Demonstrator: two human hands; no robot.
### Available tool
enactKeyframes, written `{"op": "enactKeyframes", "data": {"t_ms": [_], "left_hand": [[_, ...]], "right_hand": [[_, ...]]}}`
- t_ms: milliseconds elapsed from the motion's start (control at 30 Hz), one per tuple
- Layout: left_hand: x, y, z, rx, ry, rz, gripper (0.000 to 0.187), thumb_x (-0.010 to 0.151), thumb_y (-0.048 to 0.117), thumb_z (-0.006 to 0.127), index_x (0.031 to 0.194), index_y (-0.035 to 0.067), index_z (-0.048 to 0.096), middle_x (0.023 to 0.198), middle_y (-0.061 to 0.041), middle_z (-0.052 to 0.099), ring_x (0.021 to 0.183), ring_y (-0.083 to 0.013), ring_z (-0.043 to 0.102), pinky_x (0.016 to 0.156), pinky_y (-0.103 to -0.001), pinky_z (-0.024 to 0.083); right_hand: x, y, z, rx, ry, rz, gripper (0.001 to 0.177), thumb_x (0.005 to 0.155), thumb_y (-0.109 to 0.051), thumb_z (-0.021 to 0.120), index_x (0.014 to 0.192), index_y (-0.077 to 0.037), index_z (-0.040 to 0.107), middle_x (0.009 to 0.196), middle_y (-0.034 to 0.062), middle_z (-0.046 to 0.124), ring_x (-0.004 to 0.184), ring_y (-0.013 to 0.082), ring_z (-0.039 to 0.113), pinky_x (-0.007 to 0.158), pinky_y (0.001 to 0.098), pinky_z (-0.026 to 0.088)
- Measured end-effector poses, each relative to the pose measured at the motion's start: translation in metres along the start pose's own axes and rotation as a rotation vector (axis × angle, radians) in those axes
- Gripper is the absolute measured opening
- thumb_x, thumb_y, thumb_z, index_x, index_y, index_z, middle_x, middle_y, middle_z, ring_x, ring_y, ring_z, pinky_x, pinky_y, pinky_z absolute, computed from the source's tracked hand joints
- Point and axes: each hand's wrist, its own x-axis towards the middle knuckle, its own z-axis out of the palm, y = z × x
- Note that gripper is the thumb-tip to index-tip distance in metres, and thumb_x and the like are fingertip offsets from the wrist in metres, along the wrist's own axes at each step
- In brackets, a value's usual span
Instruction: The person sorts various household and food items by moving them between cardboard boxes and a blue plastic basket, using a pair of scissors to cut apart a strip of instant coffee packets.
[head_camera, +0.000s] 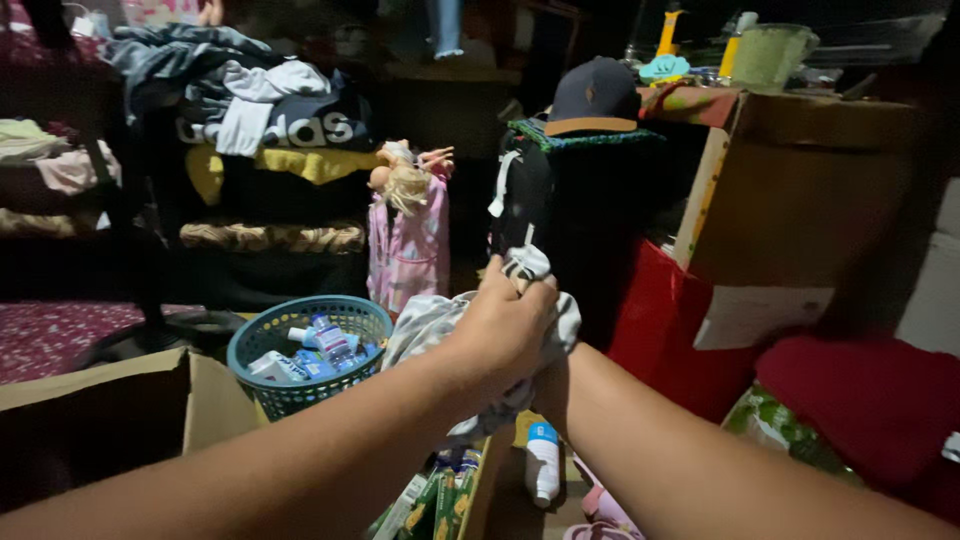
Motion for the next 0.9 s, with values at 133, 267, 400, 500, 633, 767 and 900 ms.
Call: {"op": "enactKeyframes", "data": {"t_ms": [133, 267, 400, 500, 633, 767, 900], "left_hand": [[-0.029, 0.001, -0.001, 0.432, -0.239, -0.043, 0.039, 0.089, 0.041, 0.052, 0.113, 0.010, 0.057, 0.094, -0.011, 0.060, 0.082, -0.0243, 0.059, 0.073, -0.046, 0.049], [-0.024, 0.015, -0.021, 0.191, 0.070, -0.392, 0.064, 0.086, 0.061, 0.047, 0.122, 0.010, 0.062, 0.109, -0.014, 0.066, 0.097, -0.0285, 0.063, 0.086, -0.048, 0.049], [-0.018, 0.027, -0.032, -0.332, 0.070, -0.755, 0.089, 0.082, 0.080, 0.043, 0.131, 0.009, 0.066, 0.123, -0.018, 0.072, 0.112, -0.0328, 0.066, 0.099, -0.050, 0.049], [-0.020, 0.028, -0.042, -0.574, -0.078, -0.600, 0.095, 0.082, 0.084, 0.040, 0.133, 0.009, 0.067, 0.125, -0.017, 0.074, 0.114, -0.0329, 0.067, 0.103, -0.049, 0.049], [-0.024, 0.035, -0.054, -0.716, -0.194, -0.417, 0.093, 0.084, 0.081, 0.038, 0.139, 0.009, 0.060, 0.131, -0.016, 0.068, 0.119, -0.0340, 0.062, 0.107, -0.048, 0.045], [-0.027, 0.061, -0.069, -0.572, -0.052, -0.526, 0.098, 0.083, 0.085, 0.033, 0.144, 0.011, 0.051, 0.148, -0.018, 0.057, 0.130, -0.0296, 0.054, 0.105, -0.047, 0.038], [-0.019, 0.065, -0.090, -0.873, -0.062, -0.230, 0.090, 0.086, 0.077, 0.037, 0.155, 0.019, 0.037, 0.160, -0.014, 0.035, 0.139, -0.0349, 0.047, 0.113, -0.051, 0.042]], "right_hand": [[-0.010, -0.007, -0.011, 0.091, -0.063, 0.047, 0.051, 0.084, -0.056, 0.059, 0.099, -0.008, 0.070, 0.092, 0.0186, 0.075, 0.080, 0.0340, 0.071, 0.075, 0.0502, 0.059], [-0.008, -0.004, 0.006, 0.156, -0.073, 0.089, 0.053, 0.083, -0.058, 0.059, 0.096, -0.008, 0.070, 0.090, 0.0192, 0.075, 0.078, 0.0348, 0.071, 0.075, 0.0506, 0.058], [0.003, 0.016, 0.018, 0.162, -0.038, 0.154, 0.054, 0.082, -0.060, 0.059, 0.093, -0.008, 0.070, 0.087, 0.0197, 0.075, 0.076, 0.0355, 0.071, 0.075, 0.0509, 0.058], [0.023, 0.022, 0.007, -0.101, 0.248, -0.067, 0.036, 0.080, -0.042, 0.075, 0.087, -0.007, 0.073, 0.081, 0.0142, 0.073, 0.067, 0.0300, 0.069, 0.066, 0.0455, 0.056], [0.047, 0.025, -0.015, -0.523, 0.507, -0.486, 0.022, 0.085, -0.026, 0.078, 0.079, -0.006, 0.072, 0.074, 0.0103, 0.068, 0.061, 0.0212, 0.062, 0.052, 0.0382, 0.047], [0.028, 0.020, -0.026, -0.299, 0.246, -0.494, 0.020, 0.092, -0.023, 0.066, 0.079, -0.010, 0.073, 0.071, 0.0055, 0.070, 0.057, 0.0177, 0.064, 0.050, 0.0323, 0.051], [-0.014, -0.003, -0.005, 0.173, -0.059, -0.172, 0.024, 0.092, -0.030, 0.062, 0.085, -0.009, 0.072, 0.077, 0.0073, 0.070, 0.063, 0.0205, 0.065, 0.056, 0.0349, 0.053]]}}
